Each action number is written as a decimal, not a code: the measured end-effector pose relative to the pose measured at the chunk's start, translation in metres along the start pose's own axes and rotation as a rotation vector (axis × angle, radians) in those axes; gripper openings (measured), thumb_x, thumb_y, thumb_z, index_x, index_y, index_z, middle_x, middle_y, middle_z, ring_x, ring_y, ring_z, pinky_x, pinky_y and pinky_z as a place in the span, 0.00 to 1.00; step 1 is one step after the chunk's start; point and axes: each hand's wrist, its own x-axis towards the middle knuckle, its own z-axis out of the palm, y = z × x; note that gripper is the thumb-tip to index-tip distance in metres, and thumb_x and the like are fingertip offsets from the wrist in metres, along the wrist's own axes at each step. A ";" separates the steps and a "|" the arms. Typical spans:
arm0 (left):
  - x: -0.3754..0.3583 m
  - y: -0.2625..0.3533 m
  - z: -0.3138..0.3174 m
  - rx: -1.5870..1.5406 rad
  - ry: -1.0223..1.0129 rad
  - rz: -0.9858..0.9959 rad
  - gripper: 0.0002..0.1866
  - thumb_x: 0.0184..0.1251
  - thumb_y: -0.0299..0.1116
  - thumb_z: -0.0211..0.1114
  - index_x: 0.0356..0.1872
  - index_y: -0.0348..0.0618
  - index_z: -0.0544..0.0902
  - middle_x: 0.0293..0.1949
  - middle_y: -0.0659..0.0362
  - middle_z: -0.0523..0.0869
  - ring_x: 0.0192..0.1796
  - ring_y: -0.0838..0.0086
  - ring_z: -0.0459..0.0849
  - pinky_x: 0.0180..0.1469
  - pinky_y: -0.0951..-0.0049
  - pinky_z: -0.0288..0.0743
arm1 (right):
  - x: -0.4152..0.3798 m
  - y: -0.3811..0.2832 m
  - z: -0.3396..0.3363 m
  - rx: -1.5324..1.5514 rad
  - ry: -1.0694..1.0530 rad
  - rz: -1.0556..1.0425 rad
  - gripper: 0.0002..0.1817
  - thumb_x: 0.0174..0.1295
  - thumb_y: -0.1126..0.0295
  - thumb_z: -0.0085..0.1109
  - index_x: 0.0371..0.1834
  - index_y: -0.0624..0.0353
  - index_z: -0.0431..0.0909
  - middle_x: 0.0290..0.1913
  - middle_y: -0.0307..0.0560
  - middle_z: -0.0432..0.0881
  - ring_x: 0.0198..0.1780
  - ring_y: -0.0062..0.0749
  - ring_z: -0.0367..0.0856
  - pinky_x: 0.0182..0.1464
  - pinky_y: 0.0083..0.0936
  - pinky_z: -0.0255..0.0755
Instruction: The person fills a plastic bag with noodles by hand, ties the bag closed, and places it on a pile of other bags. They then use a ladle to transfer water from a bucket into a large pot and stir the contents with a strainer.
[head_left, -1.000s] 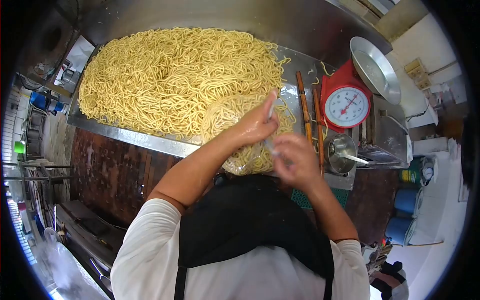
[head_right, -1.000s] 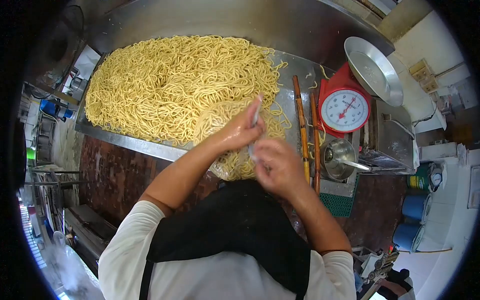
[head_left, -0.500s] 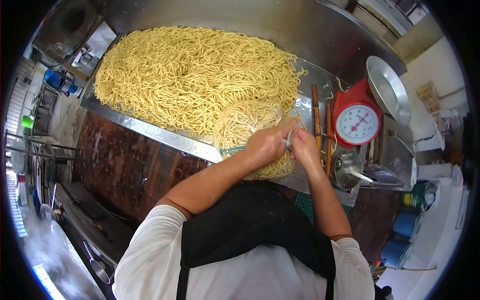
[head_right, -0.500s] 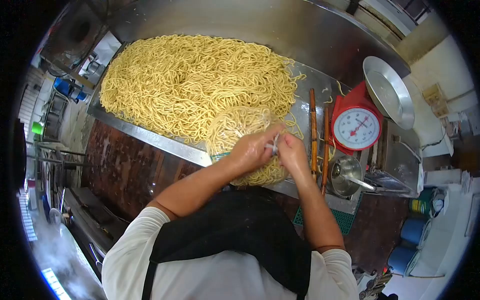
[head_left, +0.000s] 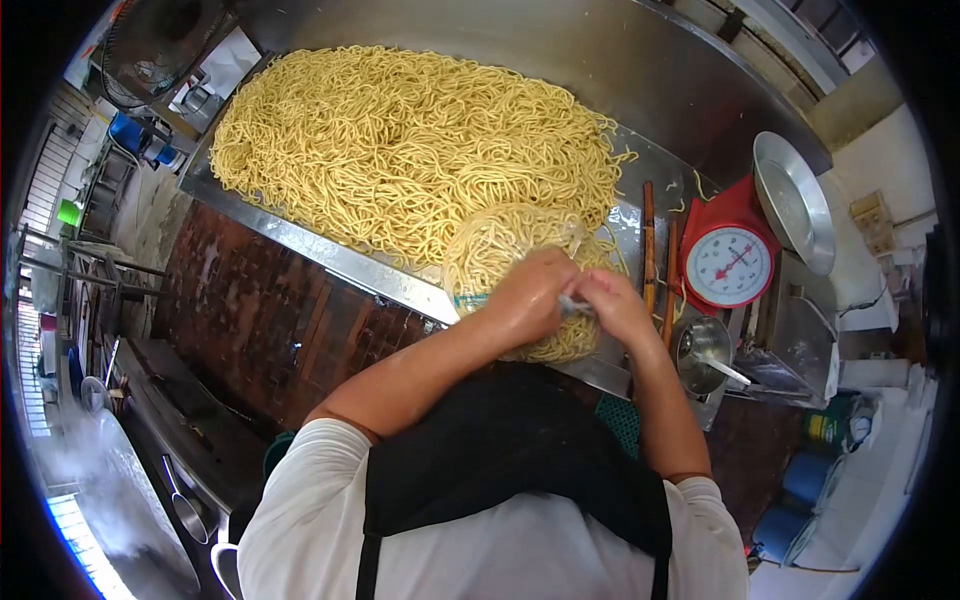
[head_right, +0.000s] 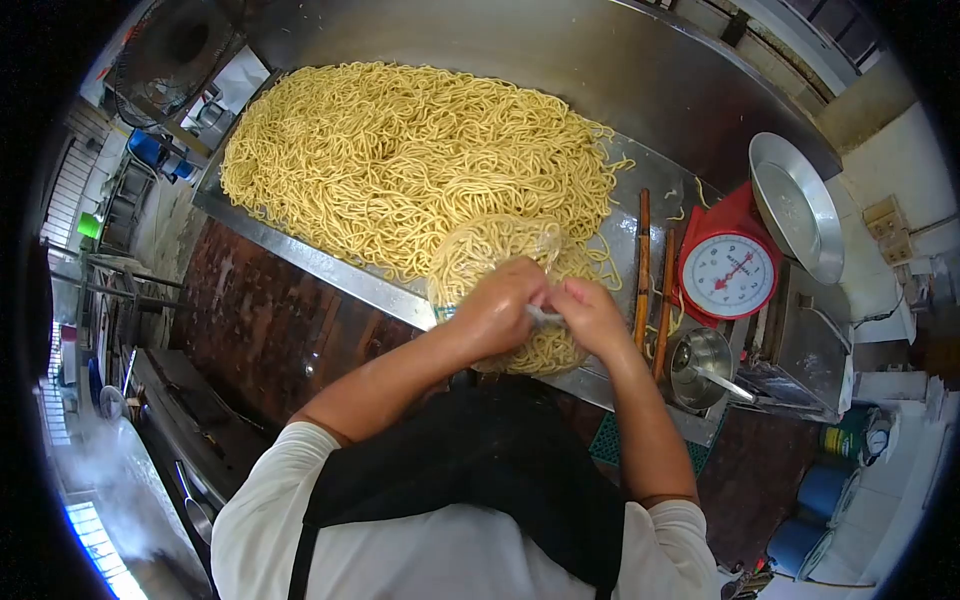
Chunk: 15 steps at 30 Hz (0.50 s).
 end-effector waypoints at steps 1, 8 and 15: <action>-0.004 -0.004 -0.011 0.046 0.122 0.086 0.12 0.45 0.17 0.61 0.33 0.39 0.76 0.33 0.47 0.80 0.41 0.48 0.81 0.41 0.54 0.73 | 0.011 0.010 0.000 -0.155 0.116 -0.199 0.20 0.68 0.54 0.60 0.27 0.61 0.81 0.19 0.37 0.75 0.23 0.23 0.71 0.25 0.27 0.64; -0.062 0.007 -0.081 0.323 0.092 -0.089 0.08 0.42 0.16 0.61 0.23 0.41 0.77 0.27 0.54 0.79 0.34 0.53 0.79 0.37 0.57 0.71 | 0.069 0.019 -0.001 -0.395 0.288 -0.100 0.29 0.66 0.46 0.60 0.22 0.66 0.79 0.17 0.51 0.75 0.21 0.36 0.70 0.28 0.37 0.65; -0.075 0.000 -0.087 0.243 -0.043 -0.181 0.05 0.50 0.20 0.64 0.28 0.42 0.79 0.33 0.54 0.82 0.39 0.57 0.82 0.42 0.59 0.74 | 0.057 0.020 -0.002 -0.415 0.299 -0.125 0.30 0.65 0.45 0.61 0.23 0.66 0.79 0.18 0.52 0.76 0.21 0.37 0.71 0.28 0.37 0.66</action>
